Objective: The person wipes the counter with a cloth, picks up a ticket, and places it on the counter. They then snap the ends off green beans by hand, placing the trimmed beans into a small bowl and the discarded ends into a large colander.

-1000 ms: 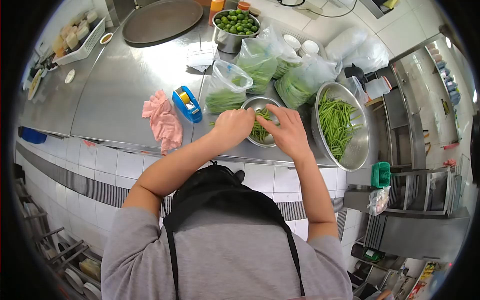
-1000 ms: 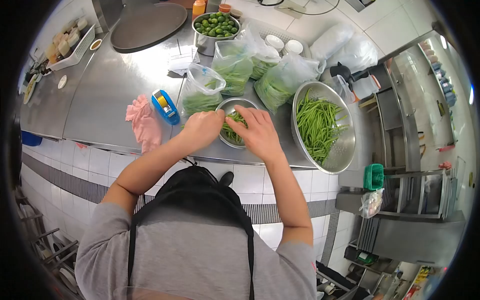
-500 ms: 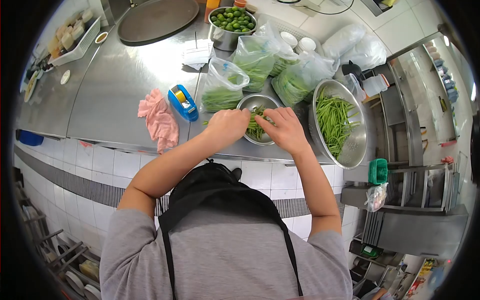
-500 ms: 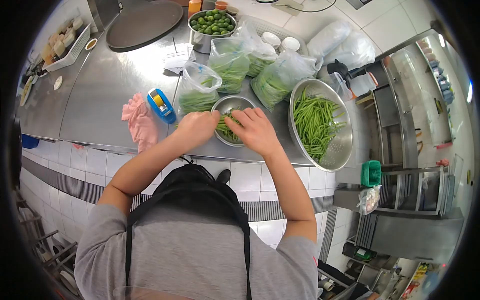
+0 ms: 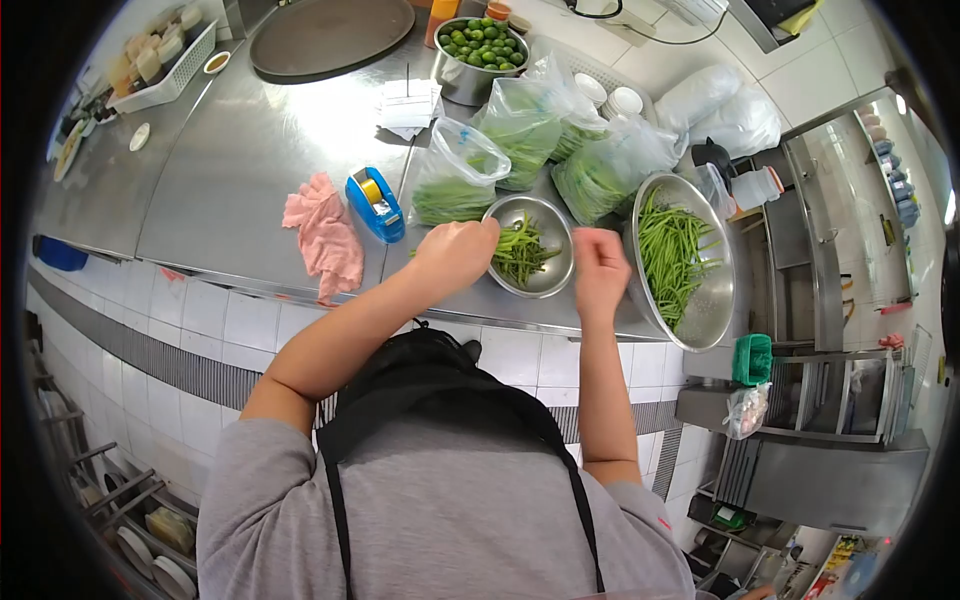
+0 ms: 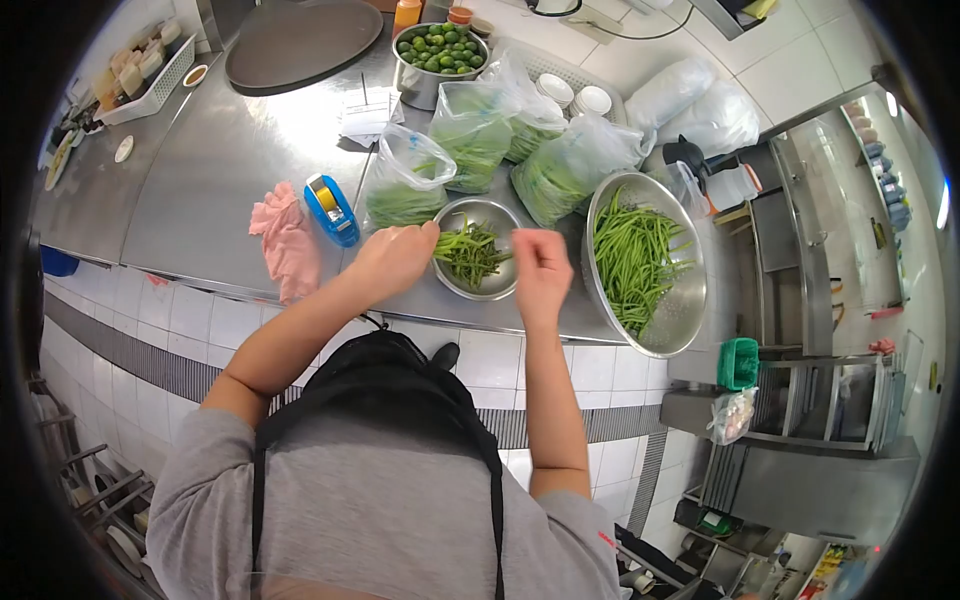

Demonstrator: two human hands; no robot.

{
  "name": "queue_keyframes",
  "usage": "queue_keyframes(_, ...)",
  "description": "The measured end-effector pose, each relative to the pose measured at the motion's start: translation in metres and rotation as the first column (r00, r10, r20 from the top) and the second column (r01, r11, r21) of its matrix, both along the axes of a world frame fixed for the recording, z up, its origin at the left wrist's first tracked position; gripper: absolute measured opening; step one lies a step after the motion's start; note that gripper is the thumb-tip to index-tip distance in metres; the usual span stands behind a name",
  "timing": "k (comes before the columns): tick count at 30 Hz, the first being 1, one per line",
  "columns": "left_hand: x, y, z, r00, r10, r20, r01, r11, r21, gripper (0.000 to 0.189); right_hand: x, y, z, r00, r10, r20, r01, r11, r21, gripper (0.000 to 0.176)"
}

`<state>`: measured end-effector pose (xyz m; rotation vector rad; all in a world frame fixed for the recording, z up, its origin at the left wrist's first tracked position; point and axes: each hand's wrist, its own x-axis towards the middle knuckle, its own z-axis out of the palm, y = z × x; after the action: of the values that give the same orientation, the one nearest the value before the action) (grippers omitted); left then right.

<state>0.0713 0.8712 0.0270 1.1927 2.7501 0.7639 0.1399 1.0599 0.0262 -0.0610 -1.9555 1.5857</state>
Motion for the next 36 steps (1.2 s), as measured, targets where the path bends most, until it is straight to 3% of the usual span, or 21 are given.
queue_keyframes(1,0.001,-0.002,-0.001,1.0,-0.004,0.001,0.004,1.0,-0.007,0.009,0.003,0.001,-0.006,0.985,-0.047,0.167,-0.034,0.891,0.453,0.014)
queue_keyframes(3,0.002,0.0,0.001,0.999,-0.026,-0.025,0.024,0.999,-0.045,0.009,0.003,0.002,-0.014,0.962,-0.075,0.264,-0.06,0.88,0.471,0.019)
queue_keyframes(5,0.001,0.002,0.001,0.998,-0.043,-0.045,0.041,0.998,-0.047,0.009,0.002,0.003,0.001,0.999,0.031,-0.043,0.022,0.5,0.866,0.028)
queue_keyframes(6,0.003,0.002,0.0,0.996,-0.061,-0.059,0.058,0.997,-0.06,0.009,0.004,-0.003,0.024,0.992,0.125,-0.033,-0.018,0.388,0.922,0.034)
queue_keyframes(7,0.003,0.003,0.0,0.996,-0.069,-0.059,0.065,0.996,-0.065,0.009,0.001,-0.004,0.031,0.992,0.118,-0.034,-0.015,0.392,0.92,0.034)
queue_keyframes(9,0.003,0.006,0.004,0.992,-0.102,-0.07,0.095,0.99,-0.101,0.009,-0.006,0.0,0.04,0.989,0.15,0.005,-0.021,0.112,0.994,0.034)
queue_keyframes(11,0.003,0.007,0.011,0.994,-0.105,-0.01,0.103,0.989,-0.107,0.01,-0.007,0.009,0.035,0.987,0.15,0.061,-0.075,0.087,0.993,0.034)
queue_keyframes(13,0.004,0.006,0.011,0.994,-0.094,0.056,0.1,0.988,-0.114,0.01,-0.007,0.01,0.031,0.978,0.171,0.118,-0.162,0.27,0.949,0.024)
queue_keyframes(14,0.004,0.005,0.008,0.988,-0.085,0.131,0.096,0.992,-0.08,0.012,-0.006,0.008,0.029,0.978,0.174,0.114,-0.159,0.27,0.95,0.024)
queue_keyframes(15,0.002,0.005,0.004,0.976,-0.075,0.206,0.086,0.995,-0.045,0.013,-0.005,0.005,0.028,0.995,0.085,0.047,-0.09,0.626,0.774,0.019)
queue_keyframes(16,0.002,0.004,0.001,0.976,-0.07,0.206,0.082,0.996,-0.047,0.013,-0.002,0.002,0.027,0.999,-0.022,0.024,0.008,0.879,0.476,0.014)
queue_keyframes(18,0.0,0.004,-0.006,0.923,-0.113,0.369,0.072,0.99,0.123,0.022,0.002,0.0,0.024,0.994,-0.044,0.105,-0.012,0.879,0.477,0.01)
queue_keyframes(21,-0.005,0.008,-0.018,0.892,-0.117,0.438,0.046,0.984,0.17,0.03,0.008,-0.002,0.01,0.967,-0.074,0.244,-0.06,0.864,0.5,0.012)
queue_keyframes(23,-0.01,0.01,-0.025,0.893,-0.112,0.436,0.045,0.986,0.162,0.031,0.009,-0.004,0.005,0.992,-0.127,0.014,0.076,0.679,0.73,0.019)
queue_keyframes(24,-0.011,0.011,-0.025,0.893,-0.109,0.437,0.044,0.987,0.155,0.031,0.008,-0.006,0.01,0.998,-0.018,-0.066,0.063,0.619,0.783,0.018)
queue_keyframes(25,-0.011,0.012,-0.024,0.892,-0.113,0.437,0.05,0.987,0.153,0.031,0.007,-0.009,0.013,0.998,-0.024,-0.066,0.067,0.621,0.781,0.018)
queue_keyframes(27,-0.011,0.015,-0.02,0.874,-0.135,0.467,0.068,0.985,0.157,0.031,0.004,-0.014,0.015,0.995,0.079,-0.057,0.026,0.343,0.939,0.013)
queue_keyframes(31,-0.009,0.017,-0.01,0.842,-0.167,0.513,0.093,0.982,0.166,0.031,0.0,-0.009,0.009,0.994,0.11,-0.028,-0.004,0.284,0.959,0.01)
queue_keyframes(33,-0.01,0.016,-0.006,0.745,-0.22,0.629,0.092,0.969,0.23,0.024,0.0,-0.016,0.007,0.994,0.095,-0.046,-0.047,0.793,0.608,0.008)
queue_keyframes(34,-0.011,0.015,-0.006,0.746,-0.217,0.63,0.087,0.969,0.23,0.024,-0.001,-0.012,0.007,0.994,0.099,-0.045,-0.051,0.792,0.608,0.008)
queue_keyframes(36,-0.013,0.011,-0.008,0.373,-0.22,0.901,-0.102,0.956,0.275,0.019,-0.003,0.001,0.005,0.994,-0.059,0.087,0.05,0.993,0.103,0.011)
